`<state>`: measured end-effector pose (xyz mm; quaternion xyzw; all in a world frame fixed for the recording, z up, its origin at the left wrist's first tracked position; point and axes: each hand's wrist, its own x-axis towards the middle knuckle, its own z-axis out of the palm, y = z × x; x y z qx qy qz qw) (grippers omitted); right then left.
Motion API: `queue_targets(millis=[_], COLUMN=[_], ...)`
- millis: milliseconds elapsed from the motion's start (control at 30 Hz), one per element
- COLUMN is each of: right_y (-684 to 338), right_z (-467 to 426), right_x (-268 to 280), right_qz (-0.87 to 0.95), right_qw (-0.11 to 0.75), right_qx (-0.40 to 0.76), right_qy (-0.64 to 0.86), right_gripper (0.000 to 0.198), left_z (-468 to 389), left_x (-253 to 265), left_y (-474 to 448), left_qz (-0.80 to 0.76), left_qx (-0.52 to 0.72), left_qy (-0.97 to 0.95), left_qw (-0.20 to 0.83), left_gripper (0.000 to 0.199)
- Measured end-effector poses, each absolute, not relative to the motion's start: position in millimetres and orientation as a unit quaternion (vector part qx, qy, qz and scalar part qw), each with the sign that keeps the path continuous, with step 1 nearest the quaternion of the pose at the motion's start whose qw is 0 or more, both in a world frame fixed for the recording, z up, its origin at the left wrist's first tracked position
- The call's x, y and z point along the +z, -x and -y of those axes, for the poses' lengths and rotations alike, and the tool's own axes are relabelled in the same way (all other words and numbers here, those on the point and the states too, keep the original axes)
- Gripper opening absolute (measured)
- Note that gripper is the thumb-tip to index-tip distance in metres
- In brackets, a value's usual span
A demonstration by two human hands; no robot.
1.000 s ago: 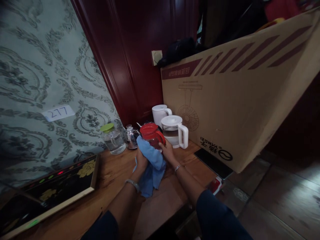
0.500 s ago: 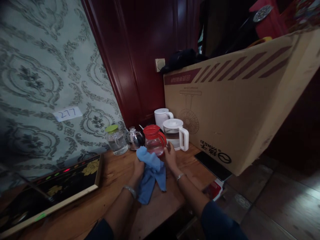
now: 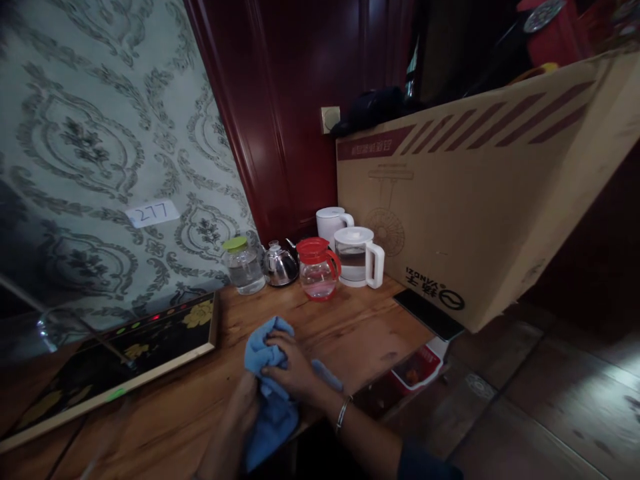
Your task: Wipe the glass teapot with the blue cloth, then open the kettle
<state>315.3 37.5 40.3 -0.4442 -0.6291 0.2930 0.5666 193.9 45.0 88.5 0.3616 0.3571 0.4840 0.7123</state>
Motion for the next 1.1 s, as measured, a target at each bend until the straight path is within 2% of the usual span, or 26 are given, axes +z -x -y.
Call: queue_targets(millis=[167, 367, 467, 633, 733, 933, 1033, 1100], right_y=[-284, -266, -263, -245, -229, -235, -247, -248], right_z=[-31, -19, -12, 2, 8, 1, 2, 7], right_x=[50, 54, 55, 72, 81, 91, 101, 107], right_qz=[0.663, 0.649, 0.576, 0.568, 0.577, 0.551, 0.583, 0.653], right_qw=[0.571, 0.575, 0.589, 0.578, 0.556, 0.587, 0.595, 0.554], right_qx=[0.301, 0.347, 0.415, 0.471, 0.512, 0.472, 0.377, 0.305], right_qy=[0.380, 0.357, 0.386, 0.348, 0.308, 0.359, 0.405, 0.416], right_gripper=[0.047, 0.041, 0.045, 0.076, 0.075, 0.057, 0.060, 0.065], left_z=[-23, -8, 2, 17, 17, 6, 2, 1], left_x=[96, 75, 69, 60, 53, 63, 64, 60], left_y=[-160, -119, -103, -96, -92, -73, -62, -60], left_qz=[-0.377, -0.391, -0.400, -0.497, -0.534, -0.504, -0.496, -0.490], left_qx=[0.497, 0.490, 0.495, 0.532, 0.537, 0.516, 0.507, 0.471], left_qy=[-0.350, -0.304, -0.316, -0.397, -0.481, -0.579, -0.612, -0.662], left_qw=[0.699, 0.717, 0.704, 0.559, 0.441, 0.381, 0.349, 0.316], left_gripper=[0.064, 0.056, 0.062, 0.064, 0.061, 0.061, 0.052, 0.043])
